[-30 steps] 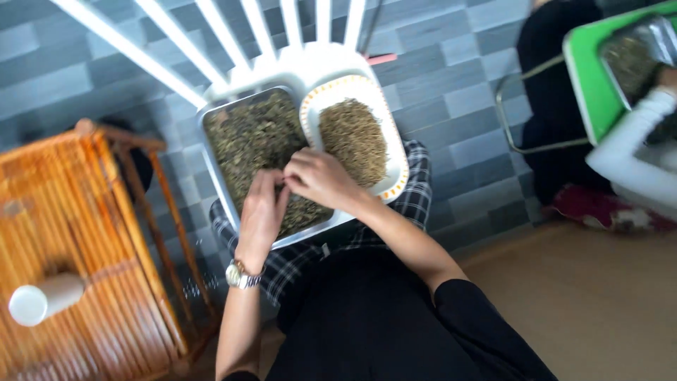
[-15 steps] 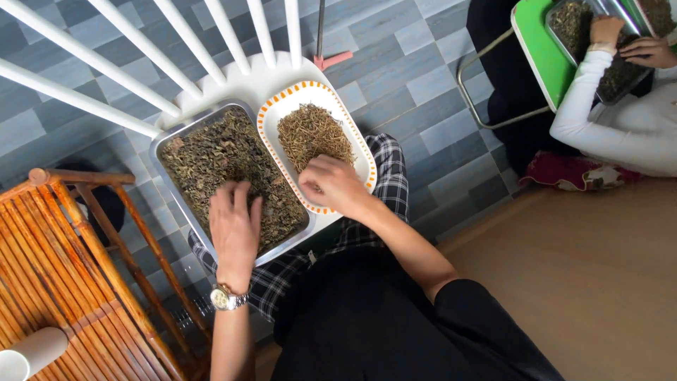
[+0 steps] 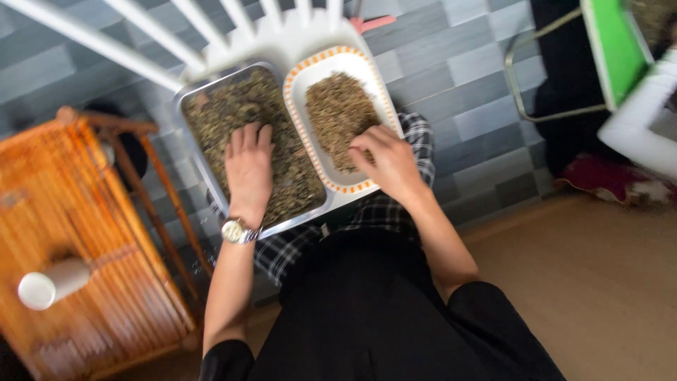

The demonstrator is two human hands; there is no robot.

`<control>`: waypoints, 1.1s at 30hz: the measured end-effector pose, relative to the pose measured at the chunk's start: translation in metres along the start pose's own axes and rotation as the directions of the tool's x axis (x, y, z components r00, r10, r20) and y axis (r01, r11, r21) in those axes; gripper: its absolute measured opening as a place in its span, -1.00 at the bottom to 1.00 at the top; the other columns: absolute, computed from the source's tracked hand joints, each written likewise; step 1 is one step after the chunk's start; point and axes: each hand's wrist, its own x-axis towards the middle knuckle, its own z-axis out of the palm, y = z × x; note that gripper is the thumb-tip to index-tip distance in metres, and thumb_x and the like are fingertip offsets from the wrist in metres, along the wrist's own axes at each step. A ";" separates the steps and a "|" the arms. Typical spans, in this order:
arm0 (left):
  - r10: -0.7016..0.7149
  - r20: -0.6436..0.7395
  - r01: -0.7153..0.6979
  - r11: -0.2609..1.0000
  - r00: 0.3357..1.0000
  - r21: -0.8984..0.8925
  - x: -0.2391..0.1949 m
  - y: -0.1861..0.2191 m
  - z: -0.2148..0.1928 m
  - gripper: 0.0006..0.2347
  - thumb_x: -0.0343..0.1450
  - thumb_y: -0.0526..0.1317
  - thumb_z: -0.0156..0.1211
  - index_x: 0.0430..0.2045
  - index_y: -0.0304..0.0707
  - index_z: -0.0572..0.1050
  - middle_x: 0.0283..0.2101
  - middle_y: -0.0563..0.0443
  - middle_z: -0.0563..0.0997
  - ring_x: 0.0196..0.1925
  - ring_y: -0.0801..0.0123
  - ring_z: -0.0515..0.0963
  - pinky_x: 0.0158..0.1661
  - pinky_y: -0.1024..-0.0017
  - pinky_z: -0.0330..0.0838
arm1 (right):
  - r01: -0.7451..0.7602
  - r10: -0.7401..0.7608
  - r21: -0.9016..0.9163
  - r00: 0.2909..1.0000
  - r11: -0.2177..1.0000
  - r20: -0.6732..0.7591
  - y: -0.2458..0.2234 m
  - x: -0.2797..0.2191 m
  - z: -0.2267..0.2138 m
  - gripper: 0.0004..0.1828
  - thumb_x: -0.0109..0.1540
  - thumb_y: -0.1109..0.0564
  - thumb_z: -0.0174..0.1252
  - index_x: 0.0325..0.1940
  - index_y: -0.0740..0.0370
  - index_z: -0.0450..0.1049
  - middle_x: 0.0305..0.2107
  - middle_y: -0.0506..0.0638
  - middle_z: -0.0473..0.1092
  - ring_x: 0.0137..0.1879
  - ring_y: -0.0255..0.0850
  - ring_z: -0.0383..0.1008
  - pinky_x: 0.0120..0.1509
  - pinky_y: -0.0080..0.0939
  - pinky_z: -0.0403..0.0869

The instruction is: The person sits on the floor and sorts dried herbs by hand, picking through a metal tray and transferring selected pieces into a white bowl. The hands continuously sift through the herbs, separating them into two distinct piles.

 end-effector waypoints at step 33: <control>-0.061 0.003 0.057 0.917 0.998 -0.395 0.025 -0.024 0.013 -0.93 0.43 -0.33 0.30 -0.45 -0.29 0.55 -0.38 0.02 0.43 -0.29 0.22 0.57 -0.30 0.31 0.55 | -0.034 0.028 0.074 0.996 0.997 0.090 0.000 -0.008 0.010 -0.99 0.32 0.23 0.28 -0.20 0.17 0.59 -0.39 -0.01 0.48 -0.21 -0.05 0.48 -0.20 -0.05 0.49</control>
